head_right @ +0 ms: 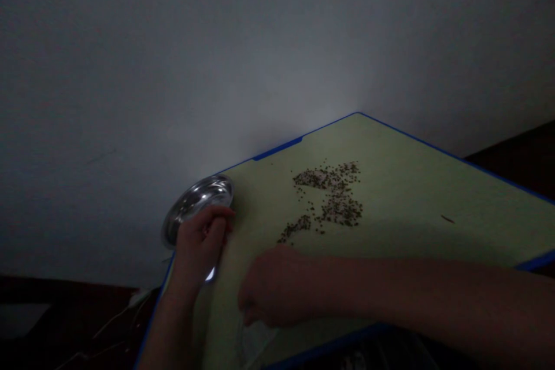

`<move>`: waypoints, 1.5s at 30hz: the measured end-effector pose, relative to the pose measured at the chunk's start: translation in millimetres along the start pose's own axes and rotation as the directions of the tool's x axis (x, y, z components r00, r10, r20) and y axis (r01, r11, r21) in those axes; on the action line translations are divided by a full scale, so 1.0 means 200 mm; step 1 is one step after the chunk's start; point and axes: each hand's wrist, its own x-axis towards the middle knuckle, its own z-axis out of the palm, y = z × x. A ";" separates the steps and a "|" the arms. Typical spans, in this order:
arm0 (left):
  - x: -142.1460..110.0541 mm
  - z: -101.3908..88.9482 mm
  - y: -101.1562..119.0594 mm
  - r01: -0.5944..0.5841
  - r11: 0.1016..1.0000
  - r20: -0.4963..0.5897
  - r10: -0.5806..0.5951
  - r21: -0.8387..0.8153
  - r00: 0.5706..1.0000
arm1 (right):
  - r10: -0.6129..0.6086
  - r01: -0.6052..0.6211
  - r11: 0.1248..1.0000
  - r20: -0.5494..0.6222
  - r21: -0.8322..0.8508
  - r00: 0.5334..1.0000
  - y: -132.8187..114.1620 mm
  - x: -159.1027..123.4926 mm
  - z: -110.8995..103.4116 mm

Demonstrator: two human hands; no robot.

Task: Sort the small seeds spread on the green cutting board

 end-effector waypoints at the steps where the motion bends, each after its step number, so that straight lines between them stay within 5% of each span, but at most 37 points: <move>1: 0.00 0.00 0.00 0.009 1.000 0.008 -0.009 0.000 1.000 | 0.010 -0.010 1.000 -0.010 0.025 1.000 0.00 -0.01 0.01; 9: -0.03 0.02 -0.01 0.038 0.999 0.010 -0.038 0.021 0.999 | 0.103 -0.100 0.969 -0.004 0.225 0.995 -0.02 -0.17 0.07; 15: -0.03 0.02 0.02 -0.001 1.000 0.003 0.001 0.029 1.000 | 0.193 -0.196 0.959 0.033 0.205 0.981 -0.08 -0.29 0.03; 23: -0.05 0.04 0.07 -0.043 0.999 0.031 0.043 0.030 0.999 | 0.307 -0.277 0.931 -0.098 0.239 0.947 0.16 -0.46 0.06; 29: -0.05 0.05 0.08 -0.063 0.998 0.045 0.062 0.030 0.997 | 0.543 -0.491 0.839 -0.305 0.233 0.783 0.35 -0.55 -0.18; 33: -0.05 0.05 0.08 -0.046 0.997 0.071 0.041 0.061 0.997 | 0.664 -0.607 0.743 -0.433 0.284 0.610 0.66 -0.65 -0.35; 37: -0.04 0.06 0.06 -0.023 0.997 0.114 0.014 0.072 0.993 | 0.761 -0.732 0.621 -0.442 0.281 0.476 0.92 -0.75 -0.39; 40: -0.03 0.07 0.05 -0.002 0.997 0.149 -0.008 0.071 0.989 | 0.772 -0.762 0.592 -0.458 0.262 0.441 0.98 -0.78 -0.40; 45: -0.03 0.11 0.03 0.037 0.998 0.184 -0.046 0.049 0.982 | 0.750 -0.747 0.620 -0.458 0.238 0.477 0.97 -0.73 -0.37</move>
